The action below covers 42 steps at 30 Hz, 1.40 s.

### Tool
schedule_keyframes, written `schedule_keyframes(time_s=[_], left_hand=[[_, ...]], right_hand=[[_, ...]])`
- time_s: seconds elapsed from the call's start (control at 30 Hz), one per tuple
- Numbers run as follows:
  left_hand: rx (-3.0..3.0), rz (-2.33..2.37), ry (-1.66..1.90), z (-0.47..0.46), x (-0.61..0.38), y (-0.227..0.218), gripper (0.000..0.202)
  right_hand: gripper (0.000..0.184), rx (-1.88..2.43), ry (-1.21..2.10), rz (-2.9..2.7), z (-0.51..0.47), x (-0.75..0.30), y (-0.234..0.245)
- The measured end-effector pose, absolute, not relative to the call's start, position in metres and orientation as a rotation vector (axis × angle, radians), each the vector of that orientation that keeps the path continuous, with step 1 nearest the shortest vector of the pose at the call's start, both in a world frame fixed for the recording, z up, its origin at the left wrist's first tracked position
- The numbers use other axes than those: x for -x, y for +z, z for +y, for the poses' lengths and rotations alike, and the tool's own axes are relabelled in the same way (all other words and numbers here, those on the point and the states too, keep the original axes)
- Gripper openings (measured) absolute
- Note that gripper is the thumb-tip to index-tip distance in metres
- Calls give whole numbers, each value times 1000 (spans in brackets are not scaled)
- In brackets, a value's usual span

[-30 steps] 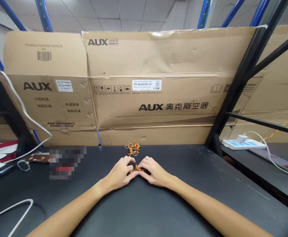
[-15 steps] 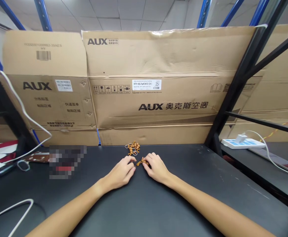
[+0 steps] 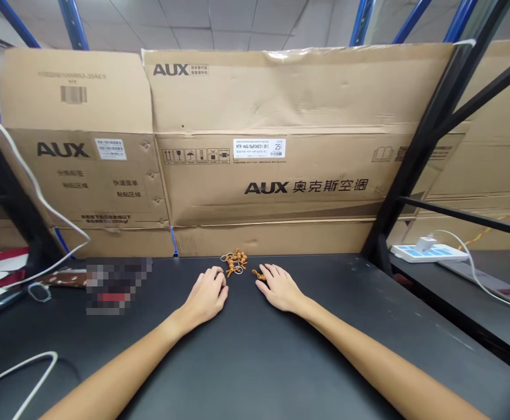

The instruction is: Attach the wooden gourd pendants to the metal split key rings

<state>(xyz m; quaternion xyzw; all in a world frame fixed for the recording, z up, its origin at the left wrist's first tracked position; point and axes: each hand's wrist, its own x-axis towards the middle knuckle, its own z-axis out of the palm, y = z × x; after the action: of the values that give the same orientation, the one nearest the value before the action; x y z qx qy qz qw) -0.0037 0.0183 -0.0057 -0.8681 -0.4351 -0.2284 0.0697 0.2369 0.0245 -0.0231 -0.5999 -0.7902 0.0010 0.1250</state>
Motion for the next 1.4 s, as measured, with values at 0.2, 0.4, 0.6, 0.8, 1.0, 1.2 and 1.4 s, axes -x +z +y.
schedule_keyframes(time_s=[0.2, 0.4, 0.6, 0.8, 1.0, 1.2, 1.4], left_hand=[[2720, -1215, -573, 27, 6, -10, 40], [2710, -1190, -501, 27, 7, -11, 37], [2705, -1072, -647, 17, 2, -4, 20], [2715, -1029, -673, 15, 0, -6, 16], [2730, -1074, -664, 14, -1, -6, 20], [2737, -1079, -654, 16, 0, -7, 27], [2756, -1086, -661, 17, 0, -8, 26]], right_hand=[[70, 1799, 48, -2221, 29, -238, -27], [65, 1328, -138, -2304, 4, -225, -16], [72, 1087, 235, -2603, -12, -214, -14], [86, 1329, 334, -2629, -4, -218, -12], [92, 1405, 289, -2643, -2, -222, -8], [92, 1287, 323, -2735, -21, -215, -3], [87, 1325, 281, -2687, -12, -214, -8]])
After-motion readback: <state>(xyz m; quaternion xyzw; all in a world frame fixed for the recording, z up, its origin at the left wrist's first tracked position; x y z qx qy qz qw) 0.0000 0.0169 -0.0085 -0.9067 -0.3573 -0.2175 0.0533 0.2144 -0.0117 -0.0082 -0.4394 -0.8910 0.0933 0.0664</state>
